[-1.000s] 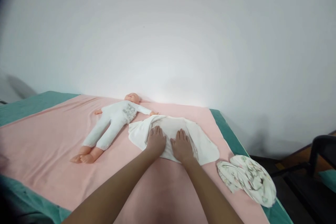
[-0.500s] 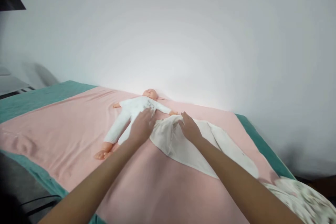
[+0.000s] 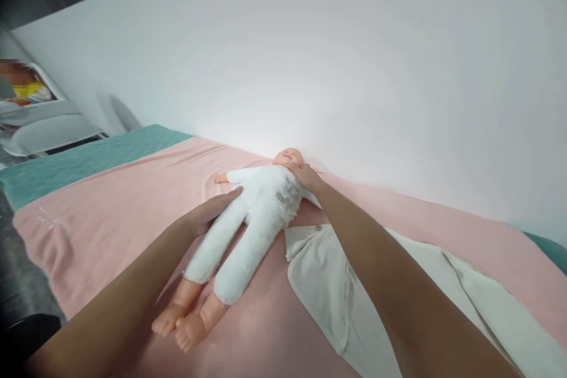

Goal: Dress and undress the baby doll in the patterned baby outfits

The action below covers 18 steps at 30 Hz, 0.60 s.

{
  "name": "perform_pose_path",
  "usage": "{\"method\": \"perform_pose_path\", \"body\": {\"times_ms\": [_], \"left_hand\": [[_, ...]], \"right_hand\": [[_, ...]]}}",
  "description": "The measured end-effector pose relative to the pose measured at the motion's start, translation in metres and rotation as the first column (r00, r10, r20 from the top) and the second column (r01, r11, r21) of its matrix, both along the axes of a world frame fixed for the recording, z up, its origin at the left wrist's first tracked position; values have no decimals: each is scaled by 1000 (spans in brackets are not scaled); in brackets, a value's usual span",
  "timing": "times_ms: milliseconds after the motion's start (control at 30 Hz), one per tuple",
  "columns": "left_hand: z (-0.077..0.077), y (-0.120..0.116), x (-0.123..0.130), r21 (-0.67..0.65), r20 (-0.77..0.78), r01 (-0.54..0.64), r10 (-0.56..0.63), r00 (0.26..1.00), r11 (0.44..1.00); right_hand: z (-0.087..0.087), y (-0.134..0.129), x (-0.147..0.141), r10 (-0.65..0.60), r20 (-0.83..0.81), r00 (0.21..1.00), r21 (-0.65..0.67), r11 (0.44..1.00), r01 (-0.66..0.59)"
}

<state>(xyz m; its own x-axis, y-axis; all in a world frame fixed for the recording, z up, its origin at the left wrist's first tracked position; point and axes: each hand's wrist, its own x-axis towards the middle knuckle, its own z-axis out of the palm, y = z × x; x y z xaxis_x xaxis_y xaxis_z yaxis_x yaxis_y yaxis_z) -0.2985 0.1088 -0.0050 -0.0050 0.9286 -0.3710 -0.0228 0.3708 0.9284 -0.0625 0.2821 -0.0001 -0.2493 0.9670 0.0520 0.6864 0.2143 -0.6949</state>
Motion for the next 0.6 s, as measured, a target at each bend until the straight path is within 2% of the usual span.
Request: {"method": "perform_pose_path", "body": {"times_ms": [100, 167, 300, 400, 467, 533, 600], "left_hand": [[4, -2, 4, -17, 77, -21, 22, 997, 1000], [13, -7, 10, -3, 95, -26, 26, 995, 1000], [44, -24, 38, 112, 103, 43, -54, 993, 993], [67, -41, 78, 215, 114, 88, -115, 987, 973], [77, -55, 112, 248, 141, 112, -150, 979, 962], [81, -70, 149, 255, 168, 160, -206, 964, 954], [78, -85, 185, 269, 187, 219, -274, 943, 938]], "right_hand": [[11, -5, -7, 7, -25, 1000, -43, 999, -8], [24, -14, -5, -24, -38, 999, -52, 998, 22], [69, -37, 22, -80, -67, 995, -7, 997, 79], [107, -60, 65, -129, -72, 989, 73, 988, 135], [126, -79, 103, -167, -61, 984, 115, 978, 173], [136, -102, 145, -212, -39, 976, 129, 968, 216], [135, -127, 186, -264, -13, 964, 120, 957, 264]]}}
